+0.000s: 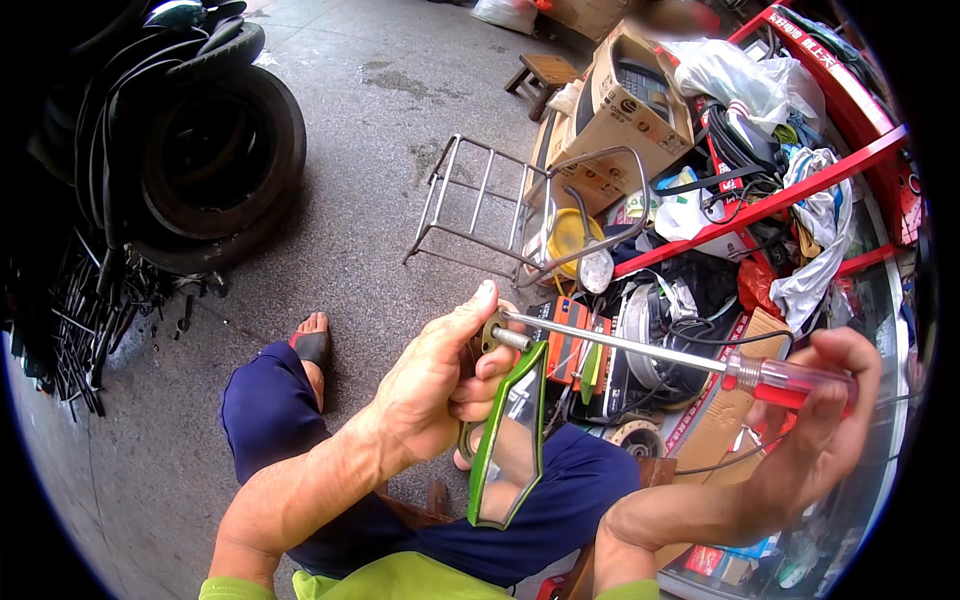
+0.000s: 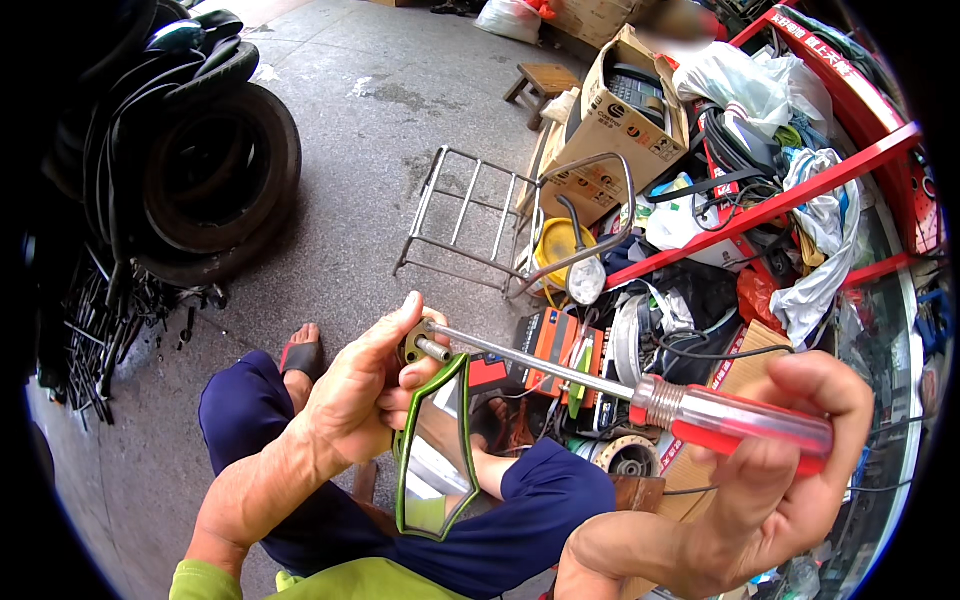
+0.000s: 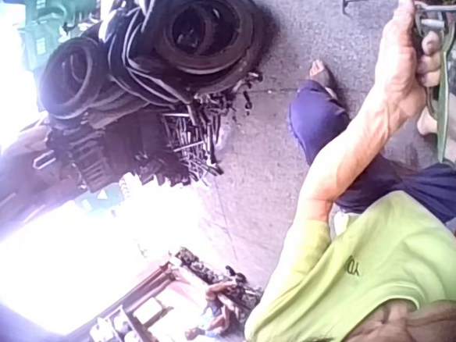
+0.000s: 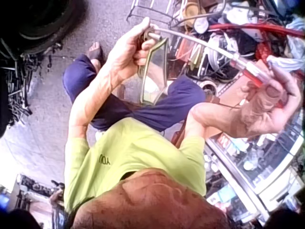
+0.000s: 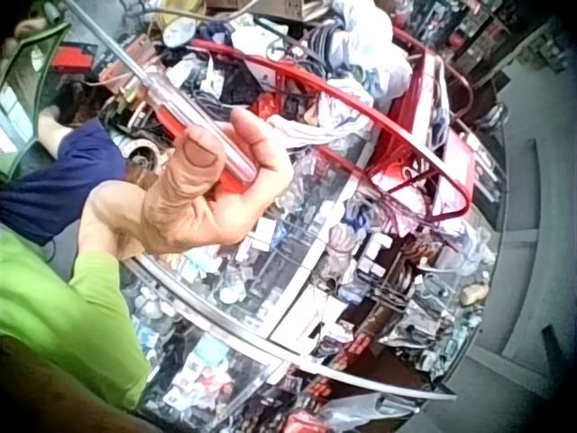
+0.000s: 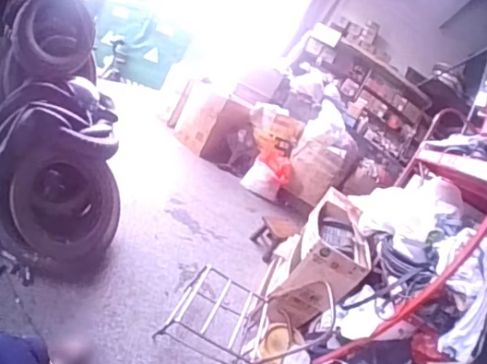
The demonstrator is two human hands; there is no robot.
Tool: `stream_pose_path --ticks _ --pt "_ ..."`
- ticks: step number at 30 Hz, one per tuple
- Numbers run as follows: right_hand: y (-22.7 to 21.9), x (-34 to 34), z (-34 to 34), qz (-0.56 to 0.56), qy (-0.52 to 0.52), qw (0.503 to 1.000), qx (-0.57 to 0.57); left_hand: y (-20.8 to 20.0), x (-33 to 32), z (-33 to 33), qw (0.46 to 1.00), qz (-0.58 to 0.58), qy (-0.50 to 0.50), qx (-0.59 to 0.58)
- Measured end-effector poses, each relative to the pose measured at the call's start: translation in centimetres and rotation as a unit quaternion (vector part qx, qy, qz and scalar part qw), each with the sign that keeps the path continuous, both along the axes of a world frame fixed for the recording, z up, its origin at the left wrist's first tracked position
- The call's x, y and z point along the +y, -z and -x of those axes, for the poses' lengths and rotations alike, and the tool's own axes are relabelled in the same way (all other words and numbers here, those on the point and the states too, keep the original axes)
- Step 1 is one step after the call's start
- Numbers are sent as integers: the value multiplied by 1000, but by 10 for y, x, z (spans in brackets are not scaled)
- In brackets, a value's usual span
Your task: The person assembles a small mechanical component by inserting a metal rod into a green plastic housing and tightening it with a screwdriver. They repeatedly adjust the fit and tighten the screw to secure the parts together.
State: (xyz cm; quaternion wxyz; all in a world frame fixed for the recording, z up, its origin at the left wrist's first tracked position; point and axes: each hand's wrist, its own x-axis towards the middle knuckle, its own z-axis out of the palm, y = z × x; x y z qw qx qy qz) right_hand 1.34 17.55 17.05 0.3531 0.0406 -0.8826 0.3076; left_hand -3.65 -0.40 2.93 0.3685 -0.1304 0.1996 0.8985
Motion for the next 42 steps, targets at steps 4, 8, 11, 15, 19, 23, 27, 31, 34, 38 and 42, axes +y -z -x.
stream_pose_path --ticks 4,8,11,15,19,23,27,31,34,38,42 --pt "-3 4 -5 -9 29 999 -30 1 1 0 1000 2 10 9" --pt "-1 3 1 -21 -25 999 15 -2 0 0 1000 0 5 10" --pt "-1 10 -4 -17 -17 999 -28 0 1 0 1000 -4 -1 4" --pt "-5 8 -6 27 -5 998 -49 0 -1 0 1000 3 2 7" --pt "-2 8 -3 -31 -79 996 -3 -2 2 0 1000 17 -13 -11" --pt "-7 5 -10 -16 36 997 -65 1 1 0 1000 0 -2 -6" --pt "-4 7 -6 -8 -12 999 -32 -2 0 0 1000 9 7 4" --pt "-3 8 -3 -6 -47 999 -11 -2 1 1 1000 2 1 -2" --pt "-2 6 -5 -9 58 998 -31 0 1 0 1000 2 0 0" --pt "-2 11 -4 -23 -19 1000 0 -2 0 0 1000 6 8 1" --pt "0 4 0 -69 -60 995 35 -1 1 0 1000 3 2 -8"
